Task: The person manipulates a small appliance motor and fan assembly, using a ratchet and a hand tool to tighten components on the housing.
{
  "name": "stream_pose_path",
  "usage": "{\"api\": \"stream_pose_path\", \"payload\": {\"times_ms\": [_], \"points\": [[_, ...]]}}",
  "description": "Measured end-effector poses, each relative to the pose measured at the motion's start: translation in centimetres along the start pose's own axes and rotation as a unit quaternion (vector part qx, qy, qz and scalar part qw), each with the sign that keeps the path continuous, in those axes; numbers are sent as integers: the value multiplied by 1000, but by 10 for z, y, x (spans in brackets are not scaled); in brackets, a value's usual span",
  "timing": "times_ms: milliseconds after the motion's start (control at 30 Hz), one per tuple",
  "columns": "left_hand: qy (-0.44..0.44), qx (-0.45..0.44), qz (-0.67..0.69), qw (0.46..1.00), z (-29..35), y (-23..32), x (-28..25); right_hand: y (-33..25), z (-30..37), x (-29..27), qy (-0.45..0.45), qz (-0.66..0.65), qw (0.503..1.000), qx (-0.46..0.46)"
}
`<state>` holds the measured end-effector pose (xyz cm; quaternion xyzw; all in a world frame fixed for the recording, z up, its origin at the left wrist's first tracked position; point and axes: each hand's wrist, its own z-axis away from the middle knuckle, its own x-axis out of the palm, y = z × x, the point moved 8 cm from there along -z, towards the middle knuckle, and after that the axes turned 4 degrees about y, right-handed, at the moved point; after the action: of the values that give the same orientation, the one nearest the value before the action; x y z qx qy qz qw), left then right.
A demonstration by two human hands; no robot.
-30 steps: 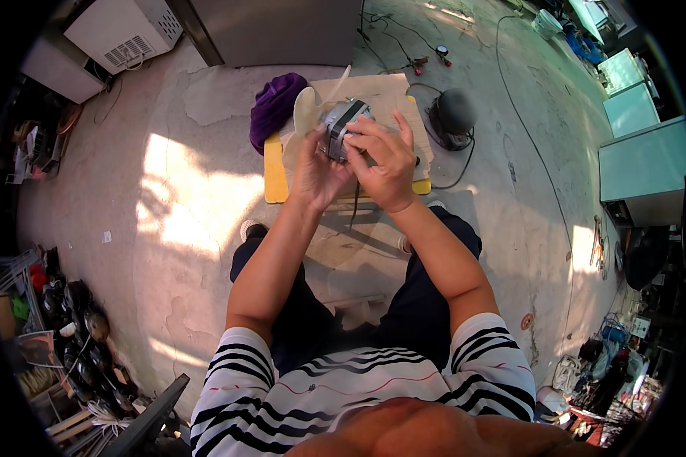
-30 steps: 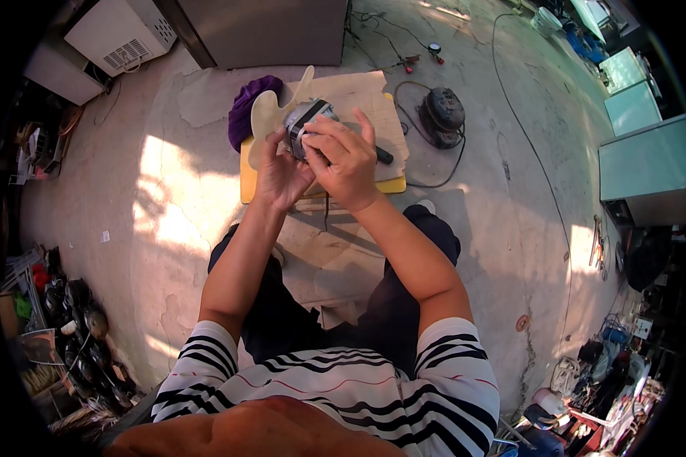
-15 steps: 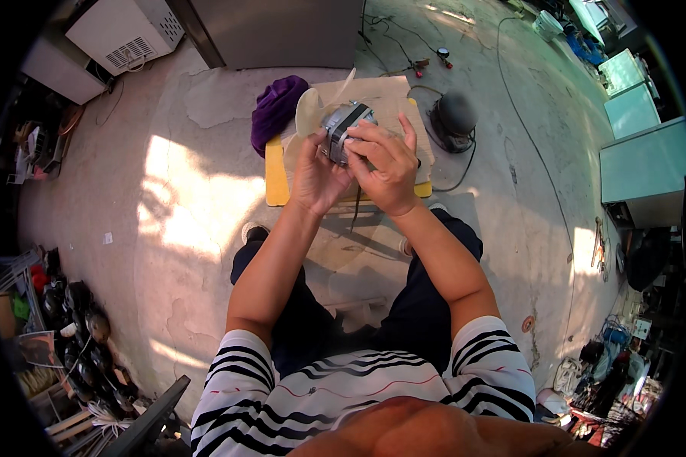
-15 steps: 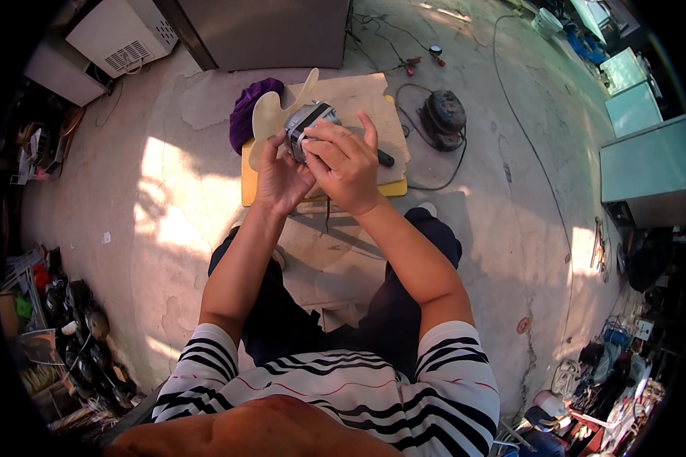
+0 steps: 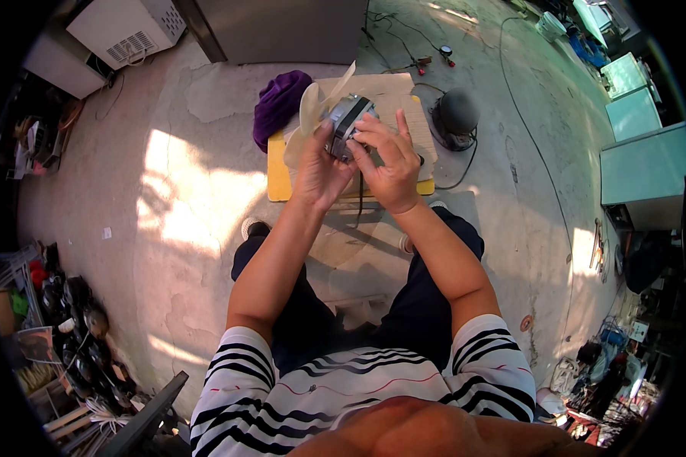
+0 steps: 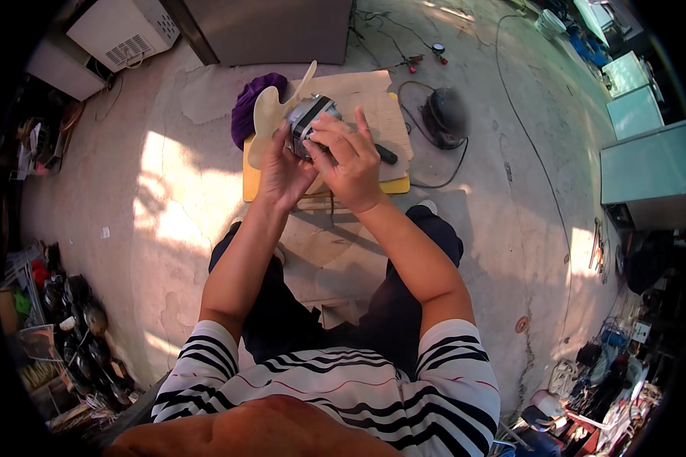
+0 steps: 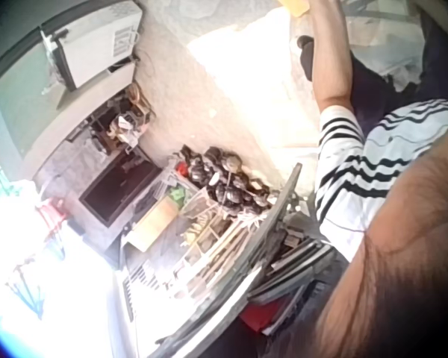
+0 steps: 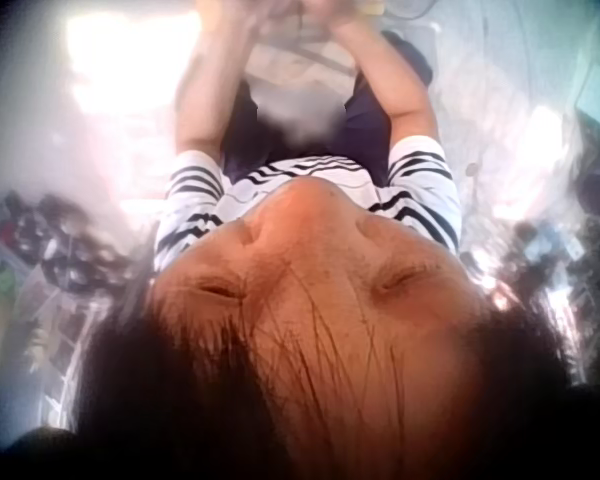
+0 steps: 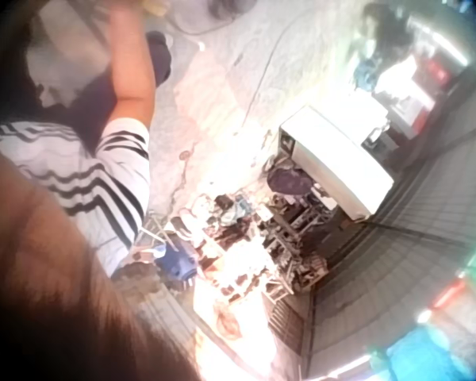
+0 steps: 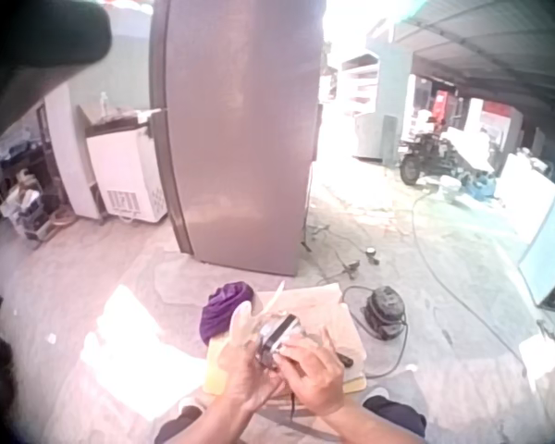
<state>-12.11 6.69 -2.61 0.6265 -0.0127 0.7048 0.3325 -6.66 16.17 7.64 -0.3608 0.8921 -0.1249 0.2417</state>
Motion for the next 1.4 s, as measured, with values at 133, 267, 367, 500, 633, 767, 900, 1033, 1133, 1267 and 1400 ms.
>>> {"api": "stream_pose_path", "payload": {"times_ms": [133,267,367,500,633,767,900,1033,1133,1267,1400], "points": [[3,-8,30,1000,0,-1,2,1,1,2,-7,-19,1000,10],[-8,-10,49,999,4,2,5,1,-3,0,0,-51,998,35],[-18,-8,41,999,5,3,10,-1,-7,-2,3,-48,998,32],[-2,14,2,1000,3,6,9,2,-5,-2,7,-38,999,36],[3,16,-25,1000,0,3,4,1,-2,-2,-6,-21,999,28],[-1,12,-26,1000,2,2,6,-16,-4,1,-45,8,998,-50],[-27,-5,-11,1000,5,3,16,-12,0,3,-7,-29,999,-29],[-12,14,-2,1000,6,8,15,-6,-2,-1,8,-28,999,16],[-30,17,4,999,8,9,21,-4,0,-1,8,-26,1000,13],[-16,29,-33,999,7,9,20,-5,1,-2,6,-12,1000,-11],[-27,19,-31,999,0,1,6,-16,2,2,-33,-30,996,-80]]}}
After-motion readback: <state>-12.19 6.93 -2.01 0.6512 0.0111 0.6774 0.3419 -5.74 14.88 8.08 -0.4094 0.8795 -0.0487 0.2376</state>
